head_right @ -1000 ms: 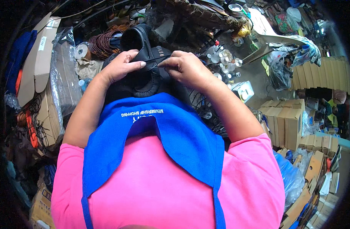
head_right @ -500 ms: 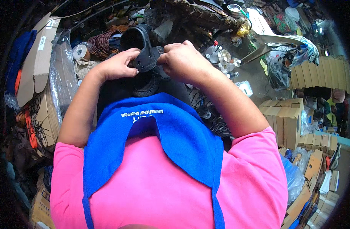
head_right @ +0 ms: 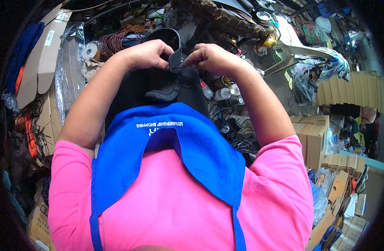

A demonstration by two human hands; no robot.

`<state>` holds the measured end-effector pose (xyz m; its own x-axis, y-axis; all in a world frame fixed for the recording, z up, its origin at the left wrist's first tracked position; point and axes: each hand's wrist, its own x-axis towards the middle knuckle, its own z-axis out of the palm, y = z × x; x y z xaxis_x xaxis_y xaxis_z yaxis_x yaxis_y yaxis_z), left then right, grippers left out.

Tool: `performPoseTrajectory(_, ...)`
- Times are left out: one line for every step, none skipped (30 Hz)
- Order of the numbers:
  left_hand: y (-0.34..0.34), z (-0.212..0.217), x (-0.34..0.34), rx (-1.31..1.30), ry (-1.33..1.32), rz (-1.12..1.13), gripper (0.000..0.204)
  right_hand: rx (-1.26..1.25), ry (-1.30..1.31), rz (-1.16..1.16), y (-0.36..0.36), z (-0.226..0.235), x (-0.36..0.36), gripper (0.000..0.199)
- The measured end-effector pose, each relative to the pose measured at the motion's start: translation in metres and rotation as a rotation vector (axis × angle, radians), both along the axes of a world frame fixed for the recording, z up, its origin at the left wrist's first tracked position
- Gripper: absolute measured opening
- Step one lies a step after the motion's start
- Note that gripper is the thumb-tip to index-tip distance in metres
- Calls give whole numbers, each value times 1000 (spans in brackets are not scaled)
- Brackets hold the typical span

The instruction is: Stitching or hand-sewing parts of a black shoe upper together using a needle and thread.

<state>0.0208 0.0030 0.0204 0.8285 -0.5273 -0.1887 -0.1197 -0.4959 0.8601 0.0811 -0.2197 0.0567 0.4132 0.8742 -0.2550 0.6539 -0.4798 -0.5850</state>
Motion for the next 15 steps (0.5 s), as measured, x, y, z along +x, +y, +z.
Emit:
performPoseTrajectory(-1,-1,1,-4,3,3,25,-4,3,3,1,-1,1,26)
performPoseTrajectory(-1,1,4,17,11,-9,24,-1,21,1,1,0,3,25)
performPoseTrajectory(-1,2,5,38,19,-22,24,1,40,-1,2,0,4,25)
performPoseTrajectory(-1,3,6,48,12,-32,22,-2,43,2,2,0,4,25)
performPoseTrajectory(0,1,7,45,15,-28,22,12,30,16,3,1,5,26)
performPoseTrajectory(1,-3,8,14,15,-37,23,26,18,30,4,1,6,27)
performPoseTrajectory(1,-6,9,-17,15,-46,23,23,21,33,5,3,7,27)
performPoseTrajectory(1,-8,8,-18,16,-43,23,7,1,43,6,5,6,28)
performPoseTrajectory(-1,-10,8,-40,21,-36,23,-9,-19,53,7,6,6,29)
performPoseTrajectory(-2,-11,8,-62,25,-29,23,-9,-20,55,6,6,6,29)
performPoseTrajectory(-3,-10,9,-64,27,-31,23,-25,14,21,4,5,8,29)
performPoseTrajectory(-4,-9,11,-63,18,-32,23,-40,46,-13,1,5,10,30)
performPoseTrajectory(-6,-7,13,-63,9,-33,23,-41,47,-15,-3,4,12,30)
performPoseTrajectory(-9,-5,15,-54,32,-17,24,-35,100,-43,-8,3,14,28)
performPoseTrajectory(-11,-2,18,-55,31,-20,24,-29,153,-71,-11,1,16,26)
